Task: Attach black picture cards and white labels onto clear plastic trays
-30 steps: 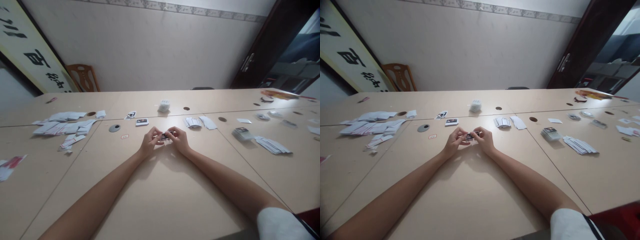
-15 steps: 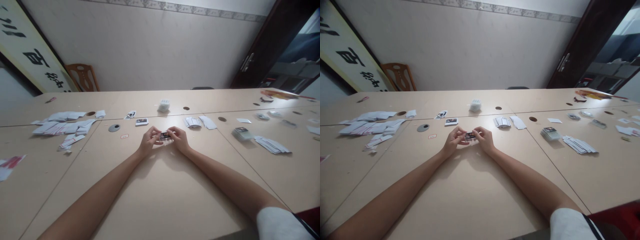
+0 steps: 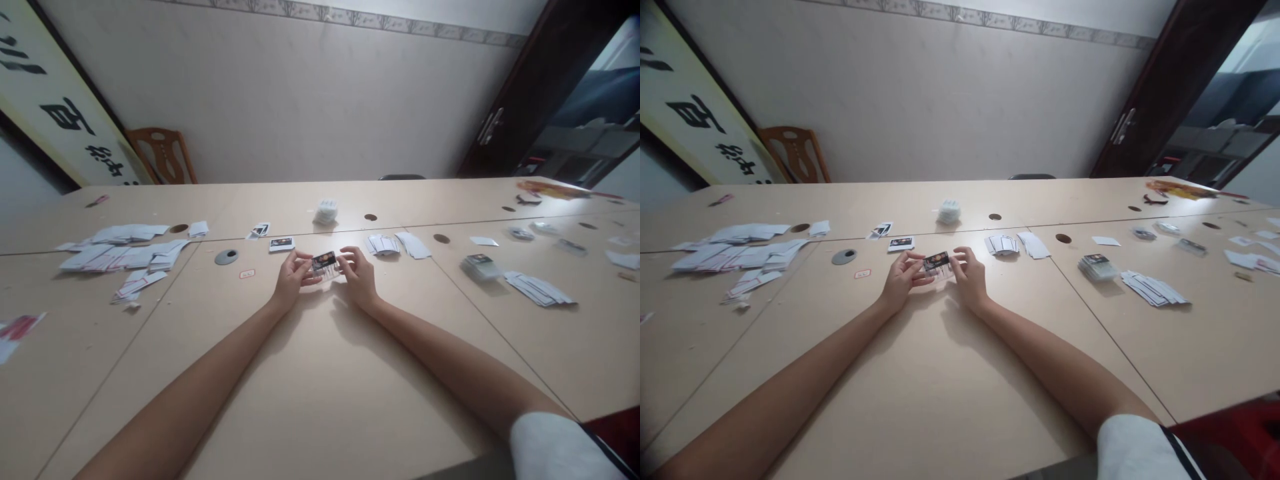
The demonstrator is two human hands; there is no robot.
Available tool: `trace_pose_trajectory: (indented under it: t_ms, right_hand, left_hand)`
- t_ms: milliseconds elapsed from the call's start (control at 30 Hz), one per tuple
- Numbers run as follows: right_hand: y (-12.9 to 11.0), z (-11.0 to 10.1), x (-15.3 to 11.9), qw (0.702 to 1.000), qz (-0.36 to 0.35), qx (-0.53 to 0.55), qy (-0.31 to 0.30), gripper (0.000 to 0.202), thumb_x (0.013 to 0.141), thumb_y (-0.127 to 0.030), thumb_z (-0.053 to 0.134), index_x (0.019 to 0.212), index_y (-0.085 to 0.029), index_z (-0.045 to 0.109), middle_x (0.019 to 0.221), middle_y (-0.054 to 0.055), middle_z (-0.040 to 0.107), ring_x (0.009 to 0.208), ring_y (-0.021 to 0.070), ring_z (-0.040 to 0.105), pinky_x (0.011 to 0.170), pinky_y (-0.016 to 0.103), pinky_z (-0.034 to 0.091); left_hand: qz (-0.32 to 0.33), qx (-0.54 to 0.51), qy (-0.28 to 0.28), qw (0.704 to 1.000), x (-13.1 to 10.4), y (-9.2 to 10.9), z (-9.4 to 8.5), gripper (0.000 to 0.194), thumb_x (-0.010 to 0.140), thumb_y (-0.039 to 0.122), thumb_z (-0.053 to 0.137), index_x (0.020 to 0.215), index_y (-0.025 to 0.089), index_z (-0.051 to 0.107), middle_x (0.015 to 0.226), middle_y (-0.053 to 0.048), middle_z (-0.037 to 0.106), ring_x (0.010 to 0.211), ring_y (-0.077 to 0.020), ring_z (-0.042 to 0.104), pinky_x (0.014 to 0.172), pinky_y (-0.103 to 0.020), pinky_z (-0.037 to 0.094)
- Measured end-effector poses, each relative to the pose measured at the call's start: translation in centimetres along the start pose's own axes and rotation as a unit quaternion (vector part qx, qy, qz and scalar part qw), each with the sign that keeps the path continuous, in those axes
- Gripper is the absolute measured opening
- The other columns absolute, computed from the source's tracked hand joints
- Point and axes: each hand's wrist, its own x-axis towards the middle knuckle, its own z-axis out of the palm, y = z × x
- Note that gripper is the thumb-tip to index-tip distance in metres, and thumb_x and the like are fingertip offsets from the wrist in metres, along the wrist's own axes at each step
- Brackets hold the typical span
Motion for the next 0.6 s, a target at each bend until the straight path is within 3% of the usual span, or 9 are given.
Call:
trace_pose_trajectory:
  t_ms: [133, 233, 400, 600]
  right_hand:
    - [-1.0, 0.7, -1.0, 1.0, 0.004, -0.003, -0.026, 0.047, 0.082, -0.047, 0.067, 0.117, -0.022, 0.048, 0.111, 0.014, 0.068, 0.095, 0.0244, 0.07, 0.08, 0.037, 0.057]
    - [-1.3, 1.1, -1.3, 0.999, -0.006, -0.014, -0.032, 0.058, 0.077, -0.046, 0.073, 0.122, -0.023, 0.044, 0.117, 0.015, 0.065, 0.108, 0.0267, 0.065, 0.089, 0.042, 0.055]
    - [-1.0, 0.9, -1.3, 0.999, -0.017, -0.044, -0.024, 0.069, 0.069, -0.043, 0.08, 0.123, -0.023, 0.042, 0.11, 0.012, 0.065, 0.095, 0.0254, 0.067, 0.083, 0.042, 0.056]
    - [-1.5, 0.8, -1.4, 0.996, -0.037, -0.073, -0.029, 0.068, 0.069, -0.042, 0.079, 0.123, -0.023, 0.043, 0.102, 0.009, 0.067, 0.092, 0.0247, 0.067, 0.079, 0.039, 0.056]
  left_hand:
    - [0.001, -0.016, 0.02, 1.0, 0.1, 0.3, 0.0, 0.042, 0.072, 0.043, 0.076, 0.093, 0.018, 0.05, 0.092, -0.004, 0.069, 0.073, -0.0194, 0.073, 0.063, -0.03, 0.061]
    - [0.004, -0.007, 0.001, 1.0, 0.0, 0.3, -0.1, 0.043, 0.073, 0.044, 0.076, 0.096, 0.019, 0.049, 0.095, -0.005, 0.069, 0.074, -0.0209, 0.073, 0.056, -0.028, 0.059]
    - [0.008, -0.008, -0.046, 0.999, 0.0, -0.2, -0.4, 0.044, 0.078, 0.043, 0.074, 0.104, 0.022, 0.046, 0.092, -0.002, 0.069, 0.075, -0.0199, 0.073, 0.063, -0.03, 0.06]
    - [0.018, 0.034, -0.043, 0.998, 0.1, -0.2, -0.6, 0.046, 0.076, 0.047, 0.074, 0.102, 0.021, 0.047, 0.09, -0.003, 0.069, 0.072, -0.0179, 0.071, 0.061, -0.029, 0.059]
